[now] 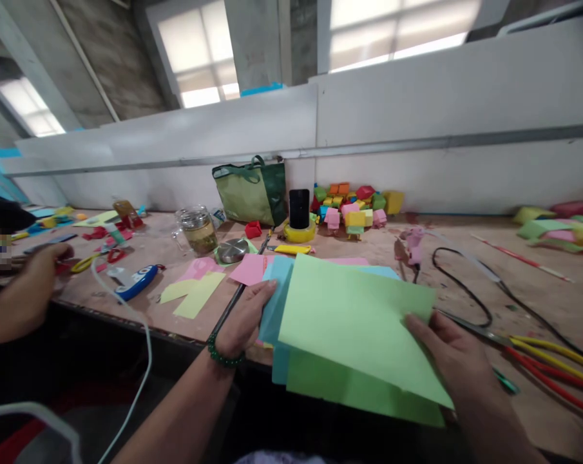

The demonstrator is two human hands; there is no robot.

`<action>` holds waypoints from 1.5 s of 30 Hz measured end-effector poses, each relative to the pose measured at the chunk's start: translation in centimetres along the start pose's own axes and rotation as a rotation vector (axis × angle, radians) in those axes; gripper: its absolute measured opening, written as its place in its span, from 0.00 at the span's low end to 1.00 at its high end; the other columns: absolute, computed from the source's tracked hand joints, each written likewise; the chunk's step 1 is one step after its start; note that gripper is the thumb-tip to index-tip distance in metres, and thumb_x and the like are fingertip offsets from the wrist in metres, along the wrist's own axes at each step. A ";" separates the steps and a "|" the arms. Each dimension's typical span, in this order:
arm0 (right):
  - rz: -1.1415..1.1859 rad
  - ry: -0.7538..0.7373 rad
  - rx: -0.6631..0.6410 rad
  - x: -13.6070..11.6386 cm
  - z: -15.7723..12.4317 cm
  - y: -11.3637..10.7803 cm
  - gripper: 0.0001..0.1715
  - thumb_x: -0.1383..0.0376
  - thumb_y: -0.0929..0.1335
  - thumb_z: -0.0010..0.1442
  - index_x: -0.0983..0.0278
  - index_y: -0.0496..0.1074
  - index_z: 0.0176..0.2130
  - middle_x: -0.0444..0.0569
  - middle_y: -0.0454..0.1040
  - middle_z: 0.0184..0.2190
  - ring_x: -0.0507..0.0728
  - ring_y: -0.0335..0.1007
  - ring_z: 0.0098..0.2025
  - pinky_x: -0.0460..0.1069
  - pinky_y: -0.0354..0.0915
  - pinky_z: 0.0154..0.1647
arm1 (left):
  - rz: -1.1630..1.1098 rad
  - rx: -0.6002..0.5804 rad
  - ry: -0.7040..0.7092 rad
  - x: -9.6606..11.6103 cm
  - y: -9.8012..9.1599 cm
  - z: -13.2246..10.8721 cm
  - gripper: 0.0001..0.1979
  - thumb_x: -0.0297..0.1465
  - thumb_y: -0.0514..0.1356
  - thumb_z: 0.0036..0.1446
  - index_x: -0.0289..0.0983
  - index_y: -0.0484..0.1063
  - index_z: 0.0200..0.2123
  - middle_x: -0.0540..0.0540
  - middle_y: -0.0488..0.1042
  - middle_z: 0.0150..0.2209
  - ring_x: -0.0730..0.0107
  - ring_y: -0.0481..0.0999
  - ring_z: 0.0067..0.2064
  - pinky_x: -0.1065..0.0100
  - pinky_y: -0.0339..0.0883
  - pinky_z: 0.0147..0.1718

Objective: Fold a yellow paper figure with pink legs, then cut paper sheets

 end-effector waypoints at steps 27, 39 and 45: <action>-0.043 -0.276 -0.416 -4.4 0.9 4.3 0.52 0.56 0.77 0.43 0.54 0.56 0.62 0.55 0.66 0.58 0.68 0.65 0.57 0.60 0.69 0.48 | 0.073 -0.366 0.322 4.3 3.1 -1.5 0.11 0.33 0.68 0.49 0.38 0.80 0.38 0.46 0.80 0.38 0.63 0.77 0.43 0.65 0.70 0.45; -0.305 -0.594 -0.479 -9.9 7.0 5.1 0.60 0.56 0.77 0.42 0.49 0.48 0.66 0.52 0.63 0.61 0.65 0.55 0.64 0.65 0.54 0.61 | 0.123 -0.463 0.387 7.2 6.0 6.4 0.14 0.33 0.71 0.41 0.32 0.78 0.33 0.45 0.80 0.34 0.66 0.77 0.35 0.65 0.70 0.40; -0.403 -0.438 -0.467 -5.2 9.5 6.1 0.65 0.55 0.78 0.40 0.58 0.46 0.67 0.61 0.57 0.63 0.67 0.54 0.64 0.62 0.59 0.59 | 0.165 -0.439 0.268 3.5 5.6 9.3 0.16 0.28 0.71 0.36 0.31 0.77 0.32 0.46 0.79 0.31 0.69 0.74 0.32 0.70 0.68 0.34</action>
Point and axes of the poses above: each hand's wrist, its own z-axis towards the middle knuckle, its own y-axis out of the palm, x = y × z, the point moved 9 cm from there along z, towards the middle knuckle
